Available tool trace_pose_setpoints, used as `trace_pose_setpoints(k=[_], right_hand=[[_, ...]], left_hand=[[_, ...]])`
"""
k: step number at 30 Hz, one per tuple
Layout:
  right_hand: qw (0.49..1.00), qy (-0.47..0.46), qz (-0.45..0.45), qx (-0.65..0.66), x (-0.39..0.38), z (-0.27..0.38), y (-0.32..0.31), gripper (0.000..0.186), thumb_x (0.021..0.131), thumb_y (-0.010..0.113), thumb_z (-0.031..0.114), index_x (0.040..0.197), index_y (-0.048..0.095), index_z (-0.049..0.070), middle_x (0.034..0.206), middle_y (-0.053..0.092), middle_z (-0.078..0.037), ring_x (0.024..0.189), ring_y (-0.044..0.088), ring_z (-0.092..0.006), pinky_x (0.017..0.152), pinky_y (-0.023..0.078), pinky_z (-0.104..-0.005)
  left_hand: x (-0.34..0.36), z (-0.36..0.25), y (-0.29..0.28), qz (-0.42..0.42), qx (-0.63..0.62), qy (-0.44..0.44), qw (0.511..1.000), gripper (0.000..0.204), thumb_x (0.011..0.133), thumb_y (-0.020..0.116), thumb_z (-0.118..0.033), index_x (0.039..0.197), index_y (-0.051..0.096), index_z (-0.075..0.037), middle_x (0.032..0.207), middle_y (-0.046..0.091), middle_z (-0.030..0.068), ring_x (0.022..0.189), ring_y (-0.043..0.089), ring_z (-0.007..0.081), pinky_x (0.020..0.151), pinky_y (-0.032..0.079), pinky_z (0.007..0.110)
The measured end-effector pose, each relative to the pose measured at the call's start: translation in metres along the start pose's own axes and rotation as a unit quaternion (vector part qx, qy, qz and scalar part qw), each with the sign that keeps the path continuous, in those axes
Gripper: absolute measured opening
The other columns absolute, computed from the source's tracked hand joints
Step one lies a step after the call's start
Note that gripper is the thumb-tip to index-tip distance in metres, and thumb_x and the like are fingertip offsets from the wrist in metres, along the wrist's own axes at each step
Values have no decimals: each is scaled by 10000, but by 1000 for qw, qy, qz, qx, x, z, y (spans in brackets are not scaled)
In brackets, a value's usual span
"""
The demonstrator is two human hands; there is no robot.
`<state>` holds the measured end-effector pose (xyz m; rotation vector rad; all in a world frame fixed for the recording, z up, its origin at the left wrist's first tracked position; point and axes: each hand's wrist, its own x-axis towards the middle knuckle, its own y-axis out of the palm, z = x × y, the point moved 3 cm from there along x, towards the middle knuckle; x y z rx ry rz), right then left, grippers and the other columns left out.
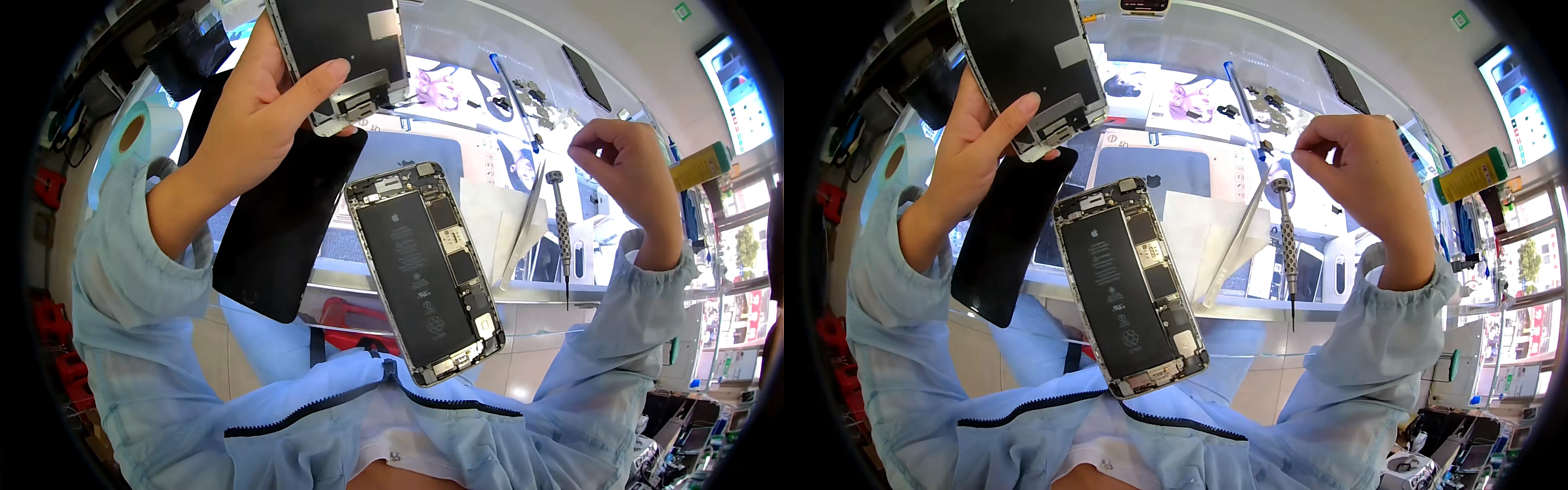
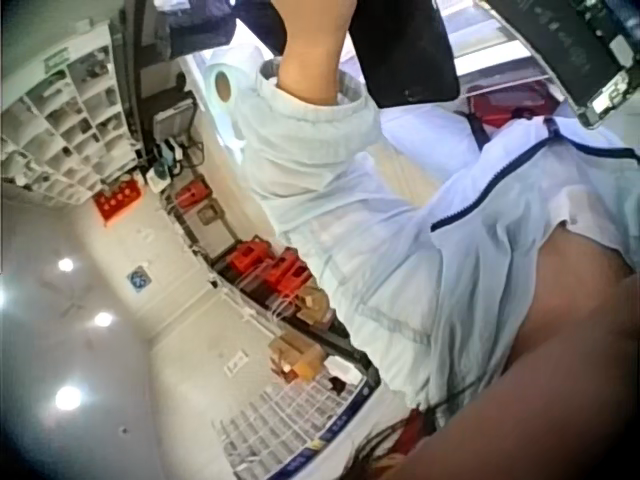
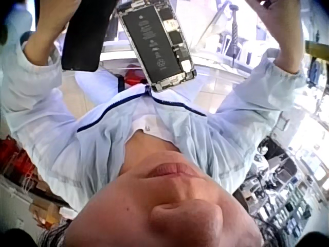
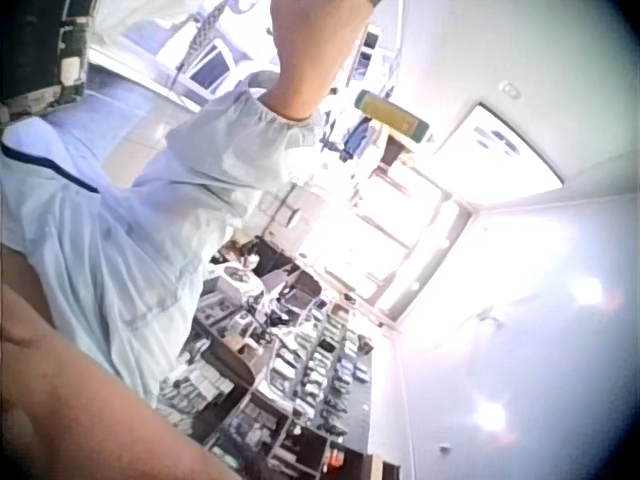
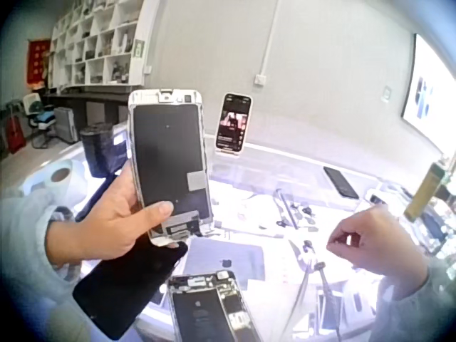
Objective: The person disassembles a smartphone, removes the screen assembly, and transfers internal components to another phone chassis using a screwdriver and tweezers. They then reassemble the phone and place it on the counter.
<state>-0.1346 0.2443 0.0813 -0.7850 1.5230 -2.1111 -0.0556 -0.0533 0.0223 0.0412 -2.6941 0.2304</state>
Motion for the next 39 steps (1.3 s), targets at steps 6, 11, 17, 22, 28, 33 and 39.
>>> trace_pose_setpoints(k=[6, 11, 17, 22, 28, 33, 39], right_hand=[[995, -82, 40, 39, -2, 13, 18, 52, 705, 656, 1, 756, 649, -11, 660, 623, -110, 562, 593, -185, 543, 467, -271], [990, -120, 66, 16, -5, 13, 18, 51, 711, 653, -12, 761, 650, -9, 699, 629, -105, 595, 604, -188, 551, 480, -273], [999, -22, -43, -8, -11, -22, -20, 52, 748, 649, -21, 796, 657, -2, 730, 653, -72, 605, 589, -133, 566, 476, -234], [988, 131, 83, -21, -32, -57, -42, 100, 747, 671, 2, 847, 671, -8, 741, 662, -67, 643, 603, -103, 605, 483, -222], [983, 143, 100, 57, -35, -67, -37, 129, 740, 690, 6, 863, 661, -22, 778, 667, -80, 729, 645, -120, 681, 514, -236], [973, 130, 175, 69, -27, -39, -17, 162, 747, 738, 125, 775, 649, -7, 605, 636, -78, 514, 614, -114, 487, 478, -210], [974, 36, 206, 83, -24, -6, 14, 392, 713, 753, 172, 930, 457, 34, 562, 615, -109, 471, 615, -193, 444, 449, -259]], left_hand=[[0, 0, 0, -9, 138, 134, 981, 611, 895, 509, -37, 1414, 189, -81, 1237, 513, 153, 1000, 611, 198, 839, 508, 292], [-1, -9, 10, 20, 78, 184, 980, 546, 903, 498, -42, 1390, 252, -79, 1134, 568, 122, 926, 625, 191, 811, 494, 296], [-4, -25, 12, 70, 332, 162, 927, 297, 849, 539, 9, 1129, 627, -44, 843, 638, 86, 662, 536, 99, 598, 394, 215], [-9, -18, 11, 87, 246, 76, 962, 592, 815, 607, -2, 1367, 393, -33, 1130, 518, 99, 912, 557, 100, 696, 491, 187], [-13, -19, 25, 83, 222, 53, 970, 905, 670, 726, 36, 1437, 269, -115, 1208, 418, 103, 1033, 532, 157, 862, 535, 288], [-12, -17, 27, 95, 220, 59, 969, 954, 637, 752, 45, 1439, 262, -116, 1233, 401, 98, 1081, 516, 178, 916, 510, 318], [-9, -17, 29, 85, 231, 92, 965, 963, 631, 769, 32, 1437, 259, -101, 1270, 385, 101, 1153, 476, 207, 951, 489, 350]])
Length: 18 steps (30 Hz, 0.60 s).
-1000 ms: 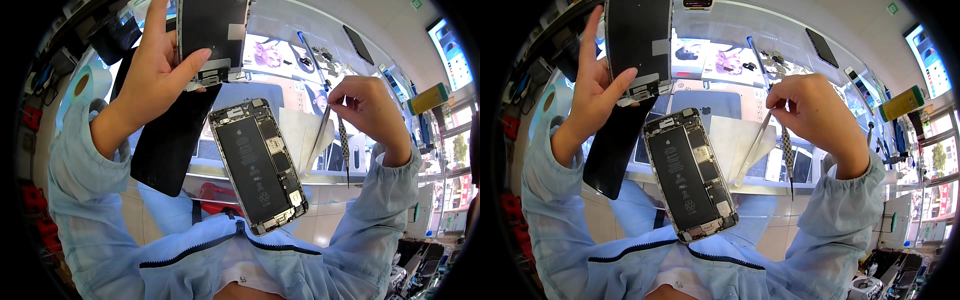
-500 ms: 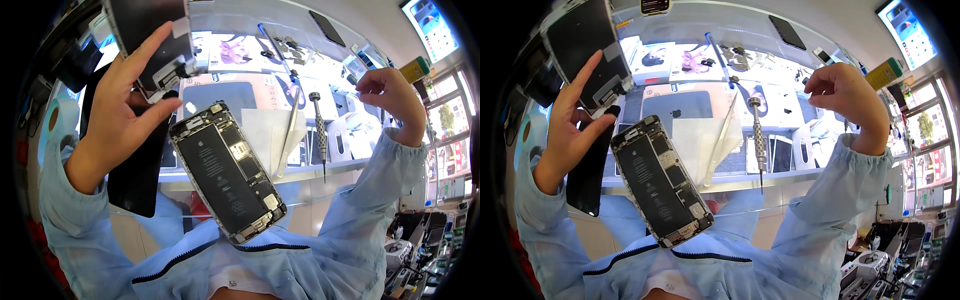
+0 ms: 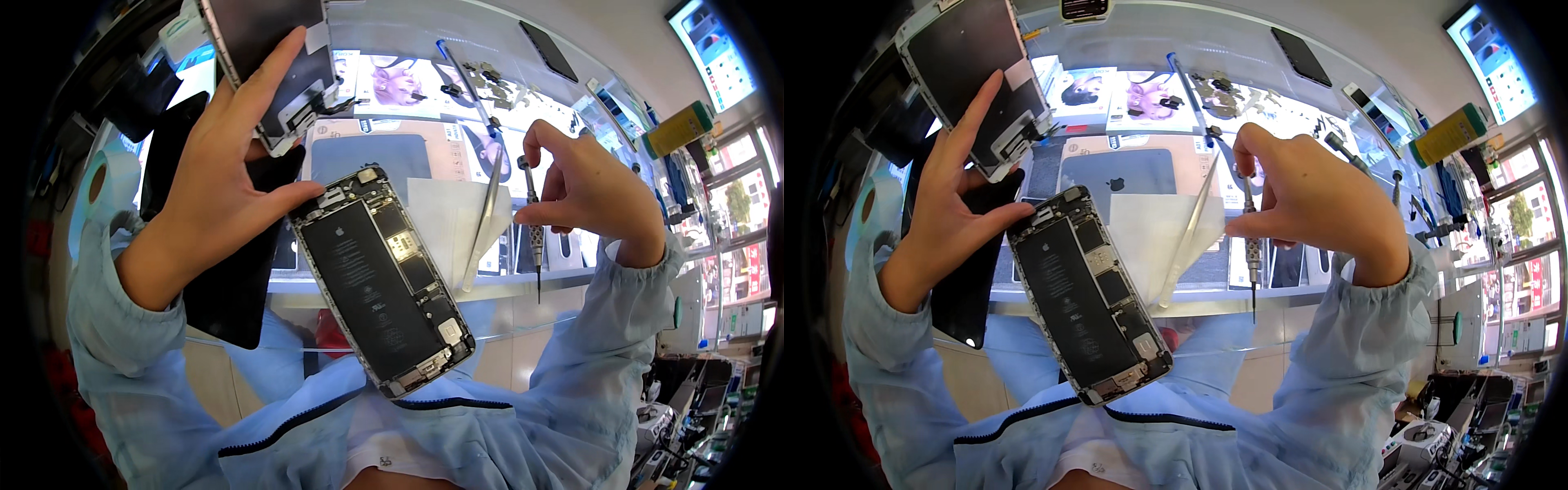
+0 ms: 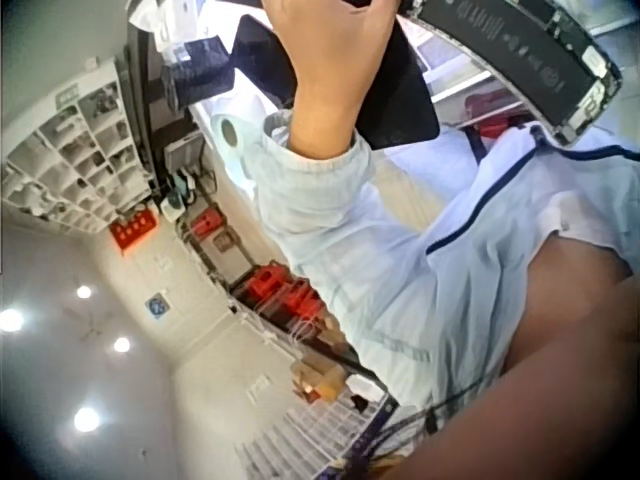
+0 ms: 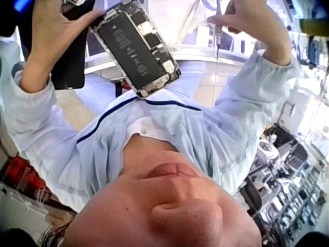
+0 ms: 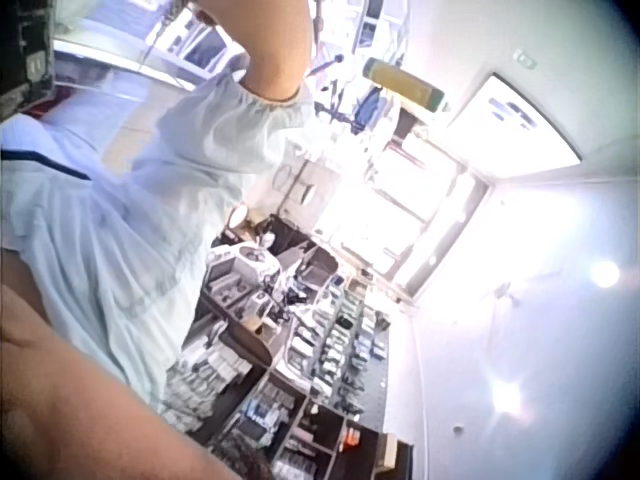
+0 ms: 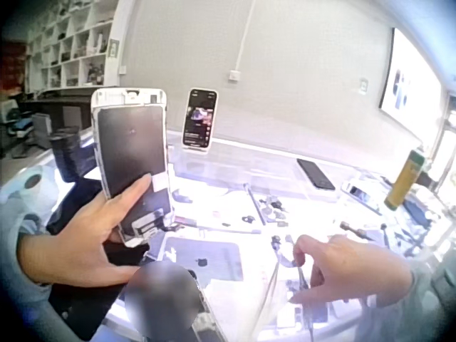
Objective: The person disassembles a smartphone, removes the screen assembly, and transfers internal components to another phone chassis using a screwdriver and tweezers. They then reassemble the phone and place it on the counter.
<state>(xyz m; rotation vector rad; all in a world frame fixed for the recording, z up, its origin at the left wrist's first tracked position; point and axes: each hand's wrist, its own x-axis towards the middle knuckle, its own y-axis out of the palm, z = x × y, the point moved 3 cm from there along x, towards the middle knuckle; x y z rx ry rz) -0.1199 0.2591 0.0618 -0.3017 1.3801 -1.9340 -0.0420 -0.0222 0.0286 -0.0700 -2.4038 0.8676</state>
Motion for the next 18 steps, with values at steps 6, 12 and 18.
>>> trace_pose_setpoints(k=[6, 12, 18], right_hand=[[988, 51, -68, 133, -6, 3, -13, 350, 733, 670, 31, 996, 439, 24, 567, 605, -83, 474, 588, -112, 433, 442, -218], [869, -209, -309, 326, 11, 0, -14, 523, 826, 619, 2, 1297, 395, -37, 799, 655, -128, 740, 657, -148, 627, 536, -223], [857, -274, -343, 269, 31, 17, 21, 386, 845, 600, -35, 1185, 419, -14, 1009, 605, -140, 926, 638, -197, 749, 550, -260]], left_hand=[[0, 4, -1, 2, -1, -38, 999, 989, 618, 795, -1, 1440, 254, -109, 1286, 370, 114, 1175, 452, 226, 965, 477, 369], [7, 7, 3, -2, 30, -15, 999, 996, 621, 803, -17, 1442, 254, -143, 1301, 371, 126, 1167, 452, 242, 930, 499, 365], [6, 9, 4, -16, 35, 10, 999, 964, 639, 794, -23, 1436, 262, -131, 1372, 338, 153, 1193, 442, 266, 903, 511, 347]])
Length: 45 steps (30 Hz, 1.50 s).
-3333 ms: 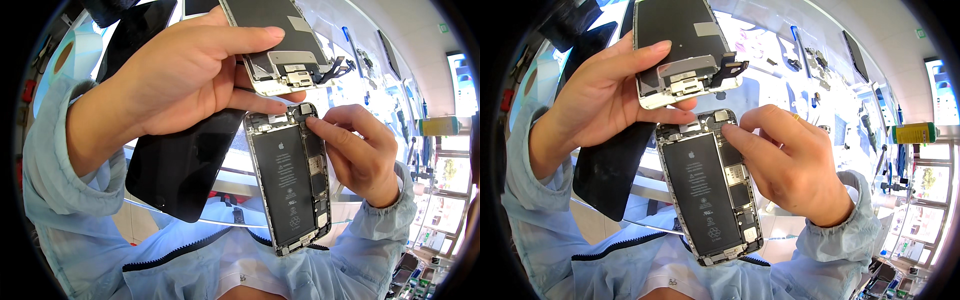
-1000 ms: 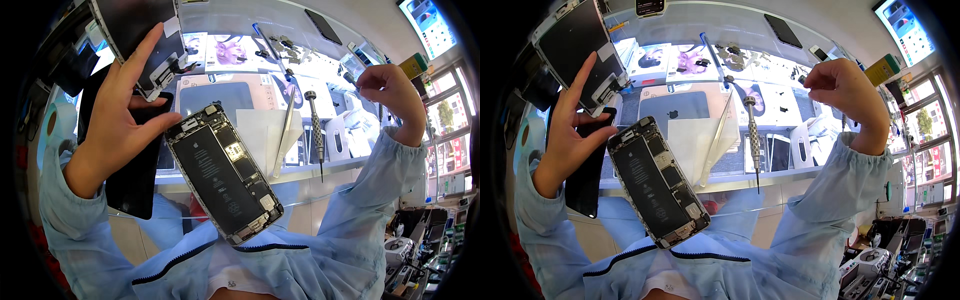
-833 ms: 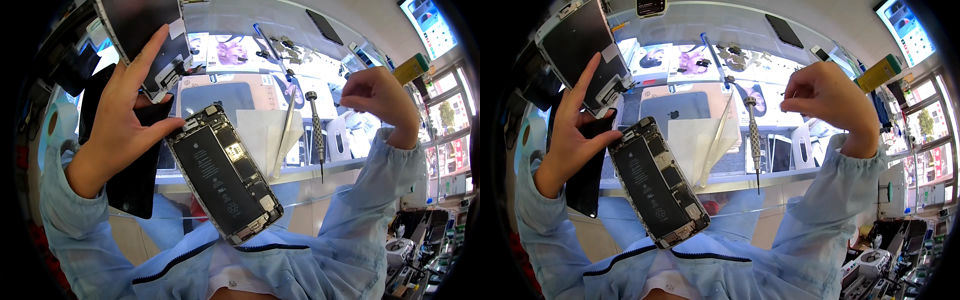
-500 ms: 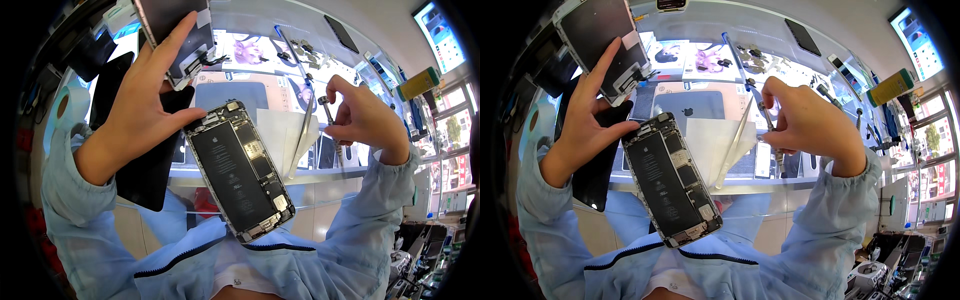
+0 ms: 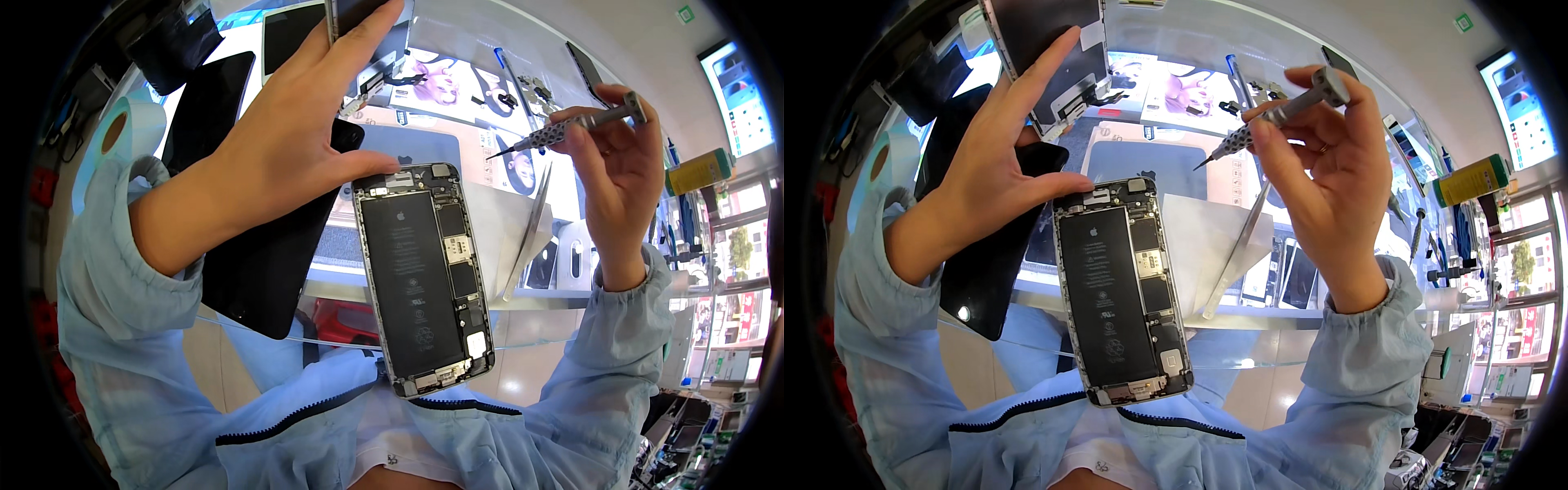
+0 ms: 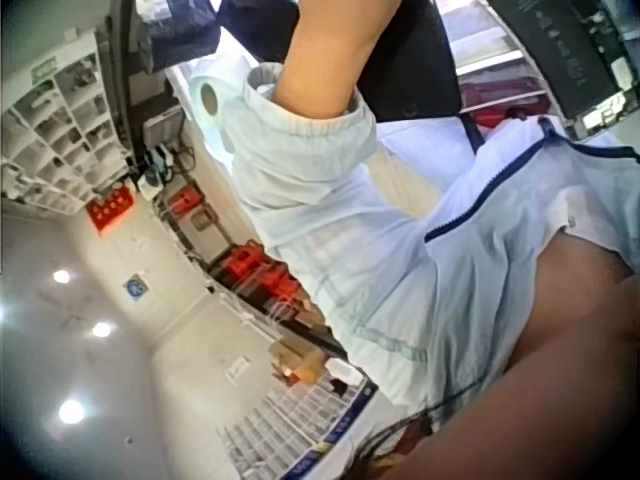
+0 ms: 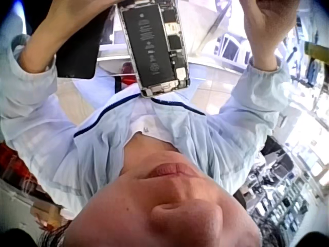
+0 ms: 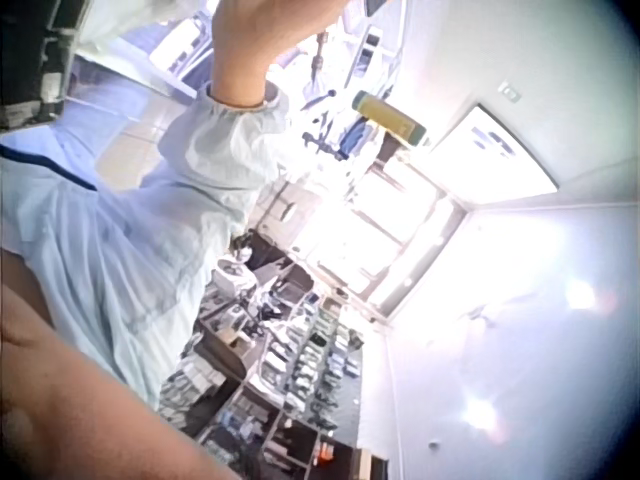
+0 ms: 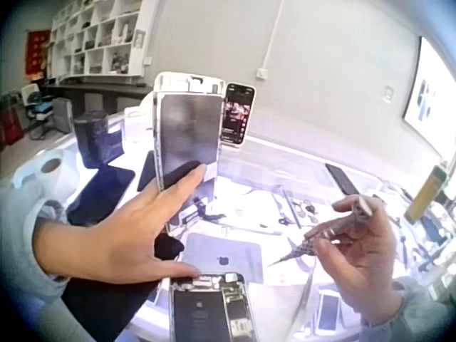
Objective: The person disassembles a smartphone, removes the screen assembly, and transfers internal components to another phone chassis using a screwdriver and tweezers. They then reassemble the phone and place it on the counter.
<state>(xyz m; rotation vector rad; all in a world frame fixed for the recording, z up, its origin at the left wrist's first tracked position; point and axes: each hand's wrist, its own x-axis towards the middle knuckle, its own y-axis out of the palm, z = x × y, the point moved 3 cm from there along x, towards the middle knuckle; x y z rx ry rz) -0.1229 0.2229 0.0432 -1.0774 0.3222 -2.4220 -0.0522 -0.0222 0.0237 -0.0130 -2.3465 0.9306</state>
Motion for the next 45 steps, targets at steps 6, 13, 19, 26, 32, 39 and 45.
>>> trace_pose_setpoints(k=[6, 13, 19, 26, 32, 39, 45], right_hand=[[1000, -9, -12, -3, 1, -3, 5, 326, 842, 604, -36, 1111, 424, -3, 986, 589, -120, 938, 635, -205, 757, 545, -260], [1000, -11, -14, 5, 1, -1, 3, 288, 849, 591, -41, 1095, 443, -16, 985, 602, -148, 941, 634, -221, 777, 550, -276], [992, -1, -27, 124, 2, 3, 7, 244, 889, 548, -3, 1107, 441, -25, 1017, 614, -219, 911, 639, -219, 755, 575, -300], [969, 35, -57, 238, -1, 13, 23, 217, 911, 517, 38, 1096, 415, -12, 1027, 603, -233, 893, 649, -241, 761, 587, -336], [968, 19, -44, 247, -2, 17, 31, 210, 930, 486, 65, 1112, 402, 2, 1062, 587, -239, 945, 637, -248, 812, 571, -341], [968, -15, 21, 250, -2, 15, 30, 213, 958, 431, 91, 1150, 378, 17, 1125, 561, -227, 1037, 608, -246, 866, 551, -320], [970, -22, 33, 240, -2, 15, 28, 207, 960, 429, 92, 1147, 377, 20, 1122, 561, -226, 1049, 601, -253, 872, 548, -330]], left_hand=[[-3, 4, 2, 6, -17, -3, 1000, 952, 652, 786, -25, 1436, 252, -105, 1384, 308, 165, 1209, 429, 270, 925, 501, 363], [-2, 2, 2, -8, -35, 32, 999, 883, 703, 754, -29, 1431, 257, -85, 1368, 327, 165, 1196, 442, 265, 910, 511, 352], [-2, -1, -1, -7, -48, 50, 998, 607, 772, 670, 30, 1318, 416, -40, 1208, 432, 120, 1074, 531, 203, 848, 546, 292], [-3, 2, -4, 16, -90, 31, 995, 321, 758, 691, 33, 1049, 565, -14, 1020, 484, 63, 873, 556, 105, 647, 509, 193], [-3, -1, -3, -22, -66, 58, 996, 184, 724, 744, -37, 847, 607, -38, 854, 510, 48, 705, 522, 102, 583, 413, 221], [-4, -1, -3, -22, -69, 71, 995, 144, 731, 736, -34, 779, 600, -24, 807, 526, 56, 673, 538, 105, 557, 417, 224], [-3, 1, -1, -29, -89, 82, 992, 127, 740, 723, -21, 781, 603, -17, 804, 532, 54, 619, 540, 102, 508, 408, 210]])
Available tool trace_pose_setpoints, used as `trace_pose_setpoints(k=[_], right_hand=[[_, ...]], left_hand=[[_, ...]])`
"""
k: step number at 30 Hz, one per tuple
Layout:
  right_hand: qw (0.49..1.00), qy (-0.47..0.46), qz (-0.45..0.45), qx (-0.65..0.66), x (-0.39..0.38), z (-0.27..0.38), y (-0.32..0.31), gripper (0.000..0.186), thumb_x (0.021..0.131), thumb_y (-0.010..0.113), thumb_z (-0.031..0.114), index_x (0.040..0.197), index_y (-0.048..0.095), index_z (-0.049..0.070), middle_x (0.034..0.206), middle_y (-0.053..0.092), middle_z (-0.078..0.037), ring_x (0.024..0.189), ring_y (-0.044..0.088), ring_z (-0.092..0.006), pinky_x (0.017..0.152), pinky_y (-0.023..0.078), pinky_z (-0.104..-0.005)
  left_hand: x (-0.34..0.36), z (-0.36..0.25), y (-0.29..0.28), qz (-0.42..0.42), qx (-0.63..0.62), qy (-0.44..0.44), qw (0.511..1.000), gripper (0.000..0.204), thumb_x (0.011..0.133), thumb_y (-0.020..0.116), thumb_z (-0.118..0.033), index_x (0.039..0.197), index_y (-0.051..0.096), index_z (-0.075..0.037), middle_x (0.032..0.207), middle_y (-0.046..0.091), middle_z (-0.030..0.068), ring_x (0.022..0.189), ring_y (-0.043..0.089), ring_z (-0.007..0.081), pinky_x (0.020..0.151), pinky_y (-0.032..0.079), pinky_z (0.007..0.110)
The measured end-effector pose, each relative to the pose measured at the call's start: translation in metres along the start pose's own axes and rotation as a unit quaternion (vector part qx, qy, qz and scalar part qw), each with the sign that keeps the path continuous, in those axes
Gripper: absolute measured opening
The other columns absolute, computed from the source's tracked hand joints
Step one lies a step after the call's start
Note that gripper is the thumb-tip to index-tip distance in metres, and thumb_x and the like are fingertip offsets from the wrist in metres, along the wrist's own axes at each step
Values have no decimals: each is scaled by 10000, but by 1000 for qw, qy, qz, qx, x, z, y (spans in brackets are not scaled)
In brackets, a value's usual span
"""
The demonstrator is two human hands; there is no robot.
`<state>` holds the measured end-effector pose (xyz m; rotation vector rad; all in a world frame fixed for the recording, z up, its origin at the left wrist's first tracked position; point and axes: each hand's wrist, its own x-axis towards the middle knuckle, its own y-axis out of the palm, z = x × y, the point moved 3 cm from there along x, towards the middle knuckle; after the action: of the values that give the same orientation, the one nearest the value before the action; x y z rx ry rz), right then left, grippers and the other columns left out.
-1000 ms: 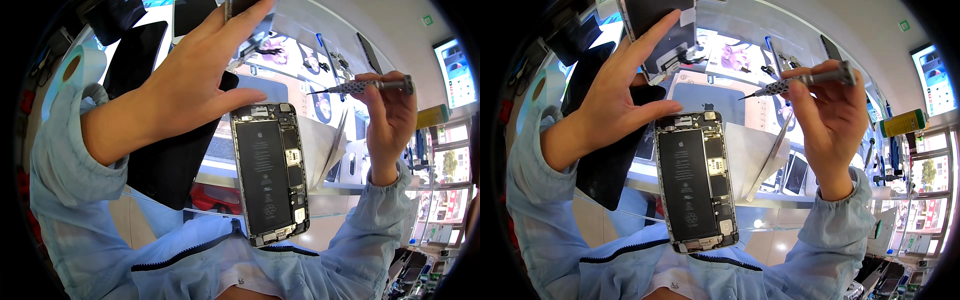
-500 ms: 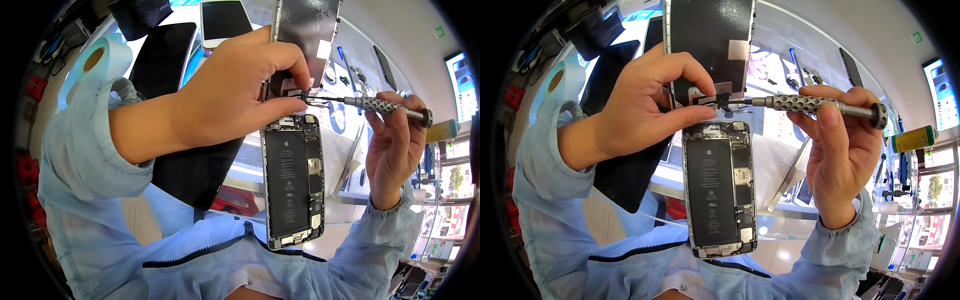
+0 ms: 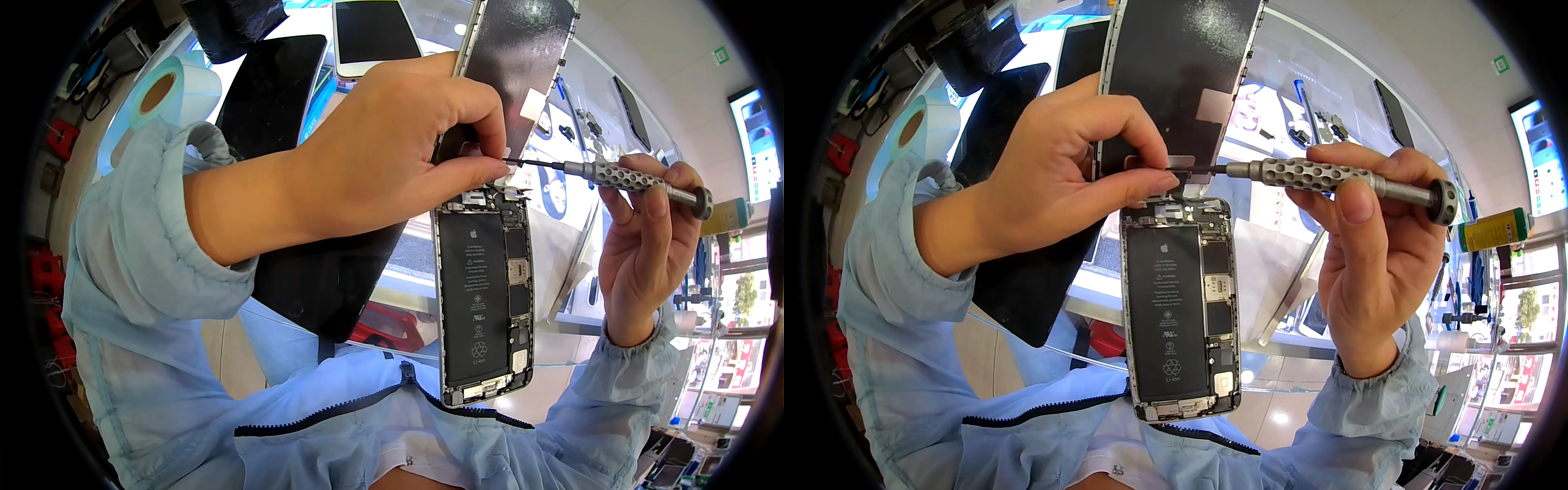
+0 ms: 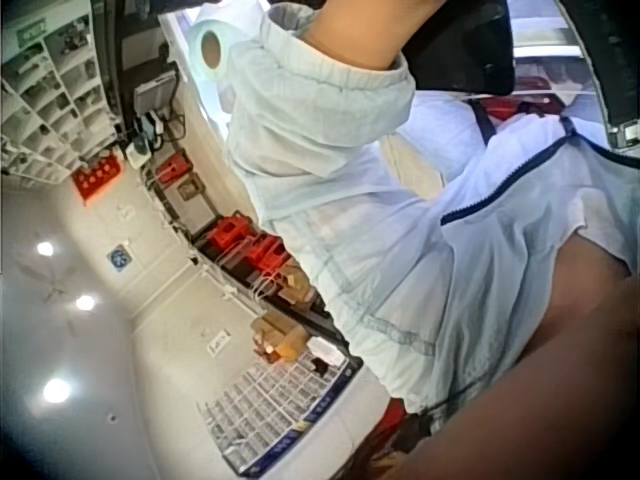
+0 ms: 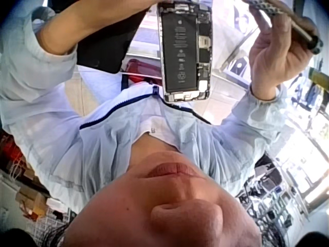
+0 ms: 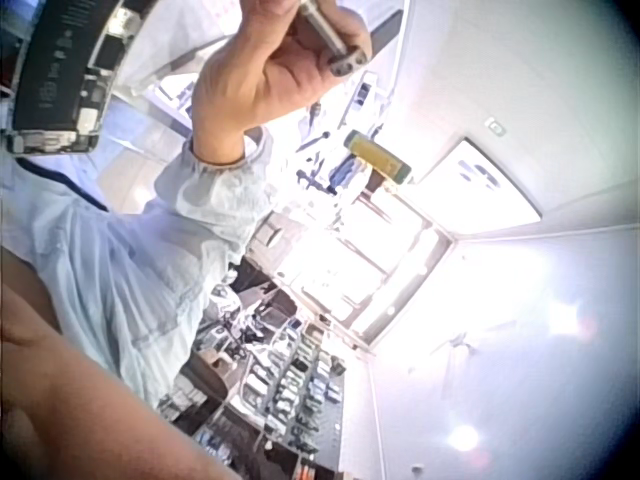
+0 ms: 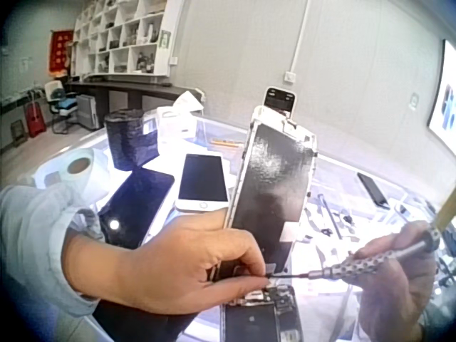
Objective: The person disassembles a smartphone, removes the screen assembly, and transfers internal components to another phone chassis using a screwdriver and tweezers. They then reassemble the phone and place it on the counter.
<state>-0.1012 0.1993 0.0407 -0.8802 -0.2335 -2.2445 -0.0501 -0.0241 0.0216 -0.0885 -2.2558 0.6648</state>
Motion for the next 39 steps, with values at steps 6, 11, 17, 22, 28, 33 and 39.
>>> trace_pose_setpoints(k=[6, 11, 17, 22, 28, 33, 39], right_hand=[[1000, 8, -5, -11, -1, 1, 0, 210, 960, 432, 98, 1147, 378, 21, 1121, 561, -225, 1054, 599, -251, 877, 545, -332], [1000, 16, -19, -16, -2, 1, 1, 205, 961, 426, 94, 1146, 379, 19, 1124, 558, -228, 1049, 601, -249, 876, 545, -329], [1000, 10, -11, -15, 0, 1, -1, 200, 959, 425, 91, 1143, 392, 20, 1118, 559, -231, 1041, 605, -249, 870, 548, -325], [996, -35, -2, -84, 5, 12, -9, 185, 952, 443, 83, 1125, 415, 22, 1055, 589, -221, 980, 625, -233, 838, 548, -298], [958, -65, 79, -268, -1, 22, 1, 218, 914, 505, 58, 1100, 393, 50, 991, 609, -215, 858, 642, -252, 775, 540, -325], [929, -54, 139, -340, -4, 25, 14, 318, 873, 567, 40, 1094, 340, 65, 973, 614, -225, 825, 653, -255, 729, 549, -325], [912, -28, 203, -356, -3, 28, 25, 350, 819, 629, 27, 1036, 355, 34, 965, 608, -253, 852, 648, -288, 733, 539, -340]], left_hand=[[1, -2, -1, 7, 27, 8, 1000, 121, 740, 727, -29, 776, 612, -23, 776, 537, 47, 602, 527, 95, 484, 383, 210], [1, -1, -1, 1, 34, 31, 999, 120, 739, 730, -36, 771, 615, -26, 764, 541, 48, 601, 520, 95, 486, 374, 213], [0, -2, -2, 29, 29, -12, 999, 151, 725, 741, -28, 814, 620, -18, 825, 544, 56, 685, 550, 95, 553, 427, 207], [0, 1, -3, 41, 23, -49, 998, 251, 702, 750, -7, 920, 626, -18, 932, 537, 63, 788, 579, 120, 628, 478, 214], [-1, 3, -3, 15, 50, -30, 998, 393, 703, 729, 18, 1073, 608, -42, 975, 542, 61, 845, 576, 131, 653, 498, 210], [-4, 2, -2, 20, 72, -58, 996, 582, 672, 740, 28, 1211, 542, -62, 1052, 509, 88, 925, 569, 156, 720, 528, 230], [-2, -4, 1, 24, 44, -53, 997, 695, 630, 756, 33, 1266, 492, -57, 1138, 482, 103, 976, 564, 186, 774, 538, 255]])
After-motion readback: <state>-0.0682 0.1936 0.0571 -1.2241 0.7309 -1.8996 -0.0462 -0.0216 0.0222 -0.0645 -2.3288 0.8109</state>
